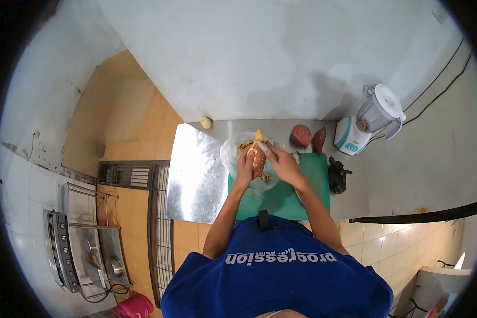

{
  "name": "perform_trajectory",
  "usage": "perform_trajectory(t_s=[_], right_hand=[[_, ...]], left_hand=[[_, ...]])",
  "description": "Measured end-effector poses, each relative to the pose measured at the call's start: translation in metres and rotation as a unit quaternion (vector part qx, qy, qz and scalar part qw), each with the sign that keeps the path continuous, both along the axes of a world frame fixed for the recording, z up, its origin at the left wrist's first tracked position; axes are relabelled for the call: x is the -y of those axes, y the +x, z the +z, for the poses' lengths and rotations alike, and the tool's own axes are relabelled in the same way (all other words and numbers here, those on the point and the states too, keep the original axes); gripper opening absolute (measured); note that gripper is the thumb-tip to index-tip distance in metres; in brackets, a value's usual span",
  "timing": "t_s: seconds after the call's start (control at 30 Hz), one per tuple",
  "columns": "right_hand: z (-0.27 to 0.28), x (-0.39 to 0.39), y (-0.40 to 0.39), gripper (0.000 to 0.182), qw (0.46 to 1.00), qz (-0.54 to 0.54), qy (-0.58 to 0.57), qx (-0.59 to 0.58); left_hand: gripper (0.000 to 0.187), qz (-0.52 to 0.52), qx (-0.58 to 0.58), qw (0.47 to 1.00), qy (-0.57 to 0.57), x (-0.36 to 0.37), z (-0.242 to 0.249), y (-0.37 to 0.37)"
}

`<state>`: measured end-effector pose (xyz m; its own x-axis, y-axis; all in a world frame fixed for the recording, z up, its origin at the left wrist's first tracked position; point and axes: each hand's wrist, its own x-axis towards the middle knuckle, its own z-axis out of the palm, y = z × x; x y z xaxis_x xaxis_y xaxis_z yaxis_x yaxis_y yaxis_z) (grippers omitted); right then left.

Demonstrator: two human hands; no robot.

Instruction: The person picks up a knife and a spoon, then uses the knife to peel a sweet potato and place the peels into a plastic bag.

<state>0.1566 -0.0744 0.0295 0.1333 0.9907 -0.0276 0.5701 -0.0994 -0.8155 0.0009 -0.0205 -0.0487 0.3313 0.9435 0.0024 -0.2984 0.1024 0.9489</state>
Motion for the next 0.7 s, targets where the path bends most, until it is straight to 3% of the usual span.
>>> perform_trajectory(t_s=[0.1, 0.27, 0.43, 0.53, 0.6, 0.63, 0.7], right_hand=[[0.002, 0.022, -0.009, 0.052, 0.997, 0.028, -0.071, 0.015], [-0.012, 0.033, -0.004, 0.052, 0.998, 0.033, -0.056, 0.012], [0.014, 0.035, -0.008, 0.052, 0.996, 0.013, -0.092, 0.008], [0.000, 0.038, -0.011, 0.053, 0.998, 0.005, -0.067, 0.018], [-0.007, 0.042, -0.010, 0.053, 0.992, 0.036, -0.113, 0.034], [-0.021, 0.050, -0.013, 0.053, 0.992, 0.037, -0.115, 0.031], [-0.042, 0.062, -0.018, 0.054, 0.998, 0.047, -0.037, 0.003]], left_hand=[[0.040, 0.029, 0.040, 0.999, -0.020, -0.001, 0.006, -0.003], [0.039, 0.014, 0.047, 0.998, -0.038, 0.005, 0.007, -0.002], [0.036, -0.014, 0.086, 0.994, -0.066, 0.004, 0.014, 0.005], [0.036, 0.029, 0.081, 0.991, -0.107, 0.003, 0.016, 0.014], [0.037, 0.129, 0.108, 0.975, -0.148, -0.008, 0.012, 0.021], [0.037, 0.130, 0.104, 0.975, -0.150, -0.016, 0.007, 0.016], [0.041, 0.149, 0.161, 0.970, -0.107, -0.033, 0.009, 0.006]])
